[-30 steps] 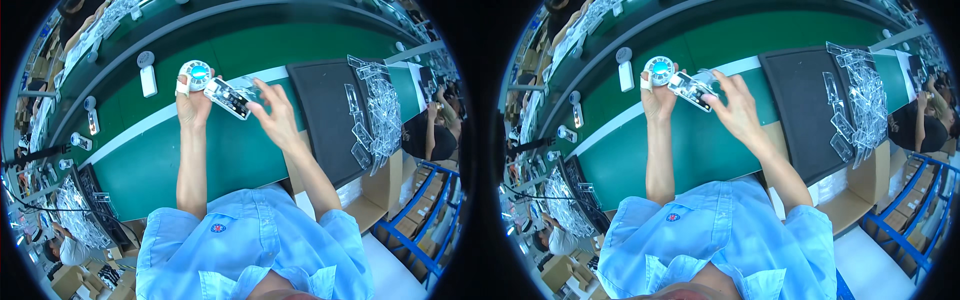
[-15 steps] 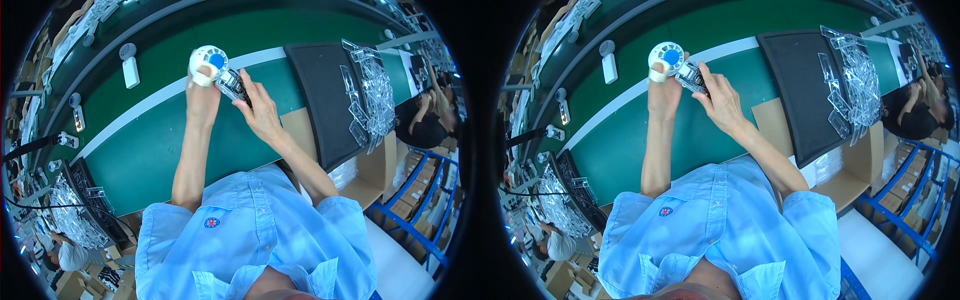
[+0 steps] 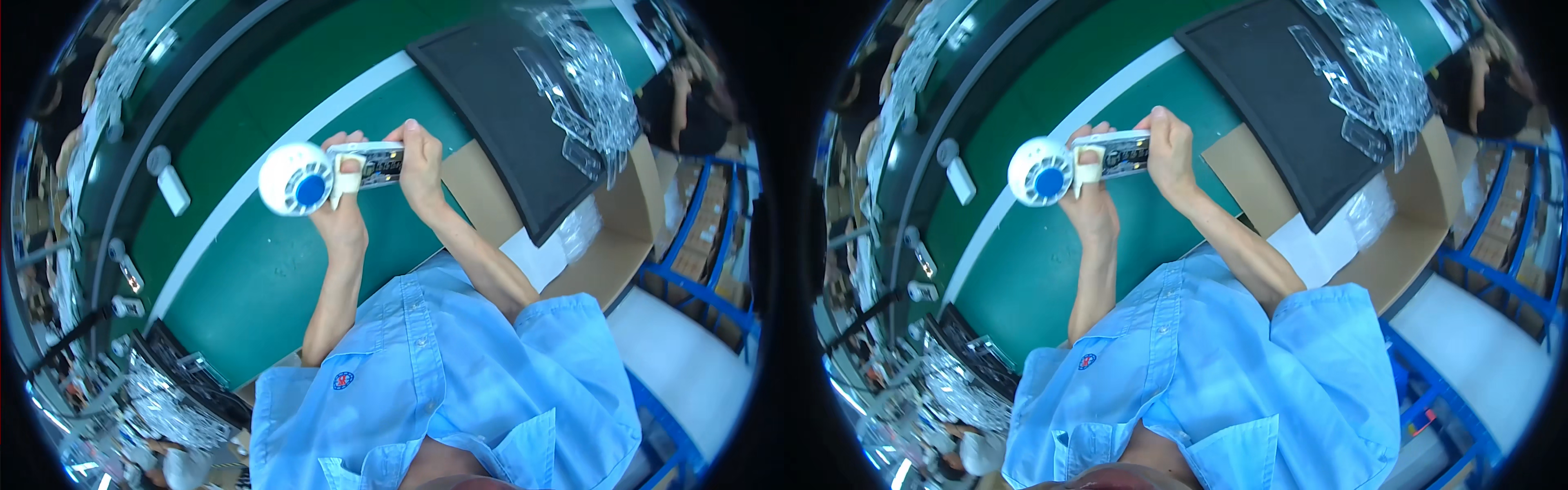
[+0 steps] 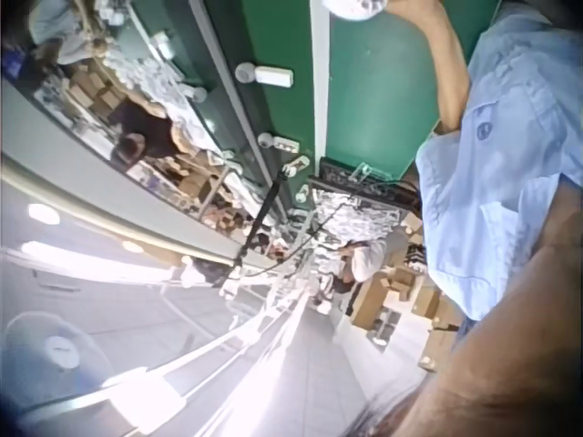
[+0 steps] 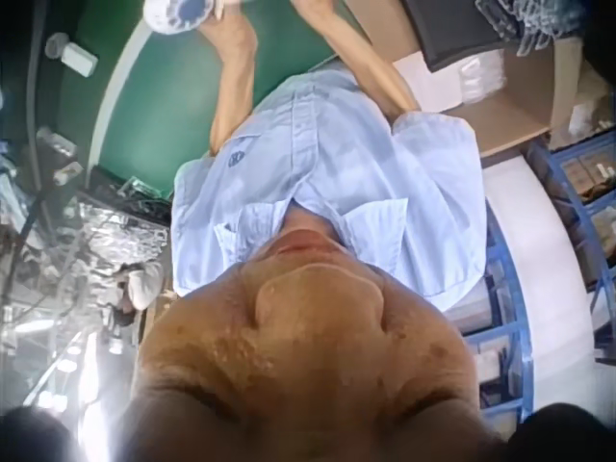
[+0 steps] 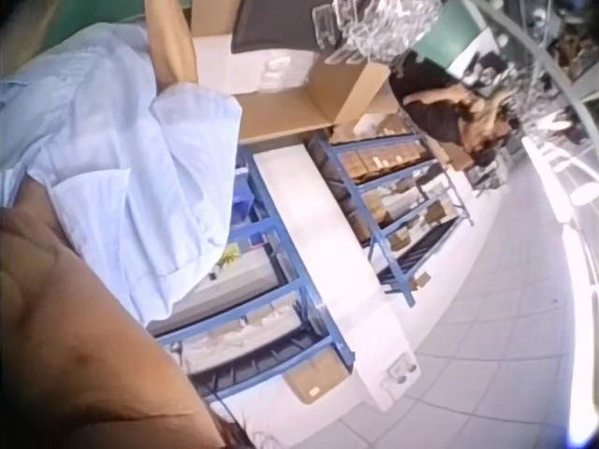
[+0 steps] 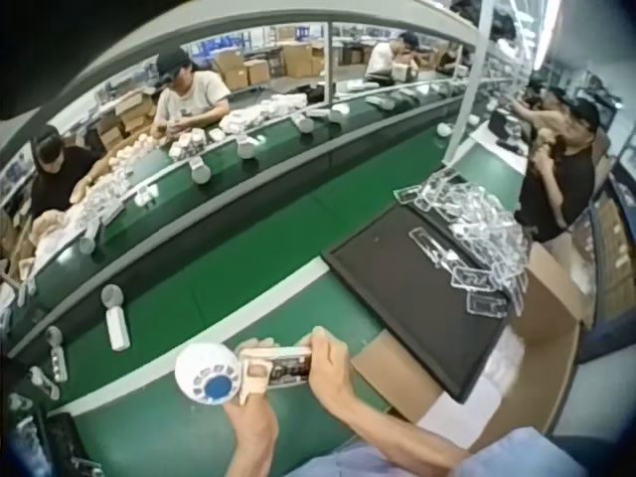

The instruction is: The recorder is assembling electronic components and packaging them into plastic bags and a shipping box.

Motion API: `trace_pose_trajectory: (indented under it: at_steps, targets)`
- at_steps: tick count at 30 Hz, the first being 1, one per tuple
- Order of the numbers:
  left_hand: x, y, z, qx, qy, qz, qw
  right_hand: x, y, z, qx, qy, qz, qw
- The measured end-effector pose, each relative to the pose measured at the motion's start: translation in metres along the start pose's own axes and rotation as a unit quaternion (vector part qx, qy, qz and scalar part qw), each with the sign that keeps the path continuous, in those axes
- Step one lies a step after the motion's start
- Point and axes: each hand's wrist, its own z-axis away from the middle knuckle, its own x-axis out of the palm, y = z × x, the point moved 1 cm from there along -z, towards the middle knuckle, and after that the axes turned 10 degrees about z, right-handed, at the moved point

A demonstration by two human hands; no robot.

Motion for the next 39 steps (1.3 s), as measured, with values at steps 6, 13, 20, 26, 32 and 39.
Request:
trace_pose_trajectory:
  at_steps: [6,13,20,26,32,39]
  targets:
    - [-0.024,-0.016,-0.055,-0.054,-0.017,-0.090,0.994,0.019,0.039,-0.029,-0.165,-0.013,0.238,0.957]
    - [-0.132,-0.062,-0.276,-0.177,-0.075,-0.071,0.979,-0.194,0.041,0.066,-0.044,0.169,0.169,0.970]
    - [-0.195,-0.047,-0.333,0.203,-0.003,-0.739,0.642,-0.447,0.229,0.201,0.363,0.317,0.316,0.817]
    - [0.156,-0.071,0.104,-0.090,-0.508,-0.354,0.780,-0.554,0.349,0.168,0.378,0.312,0.437,0.755]
    - [0.302,-0.350,0.270,-0.081,-0.510,-0.327,0.791,-0.558,0.399,0.123,0.502,0.362,0.404,0.673]
    - [0.260,-0.562,0.198,-0.135,-0.310,-0.574,0.746,-0.549,0.414,0.123,0.429,0.432,0.410,0.679]
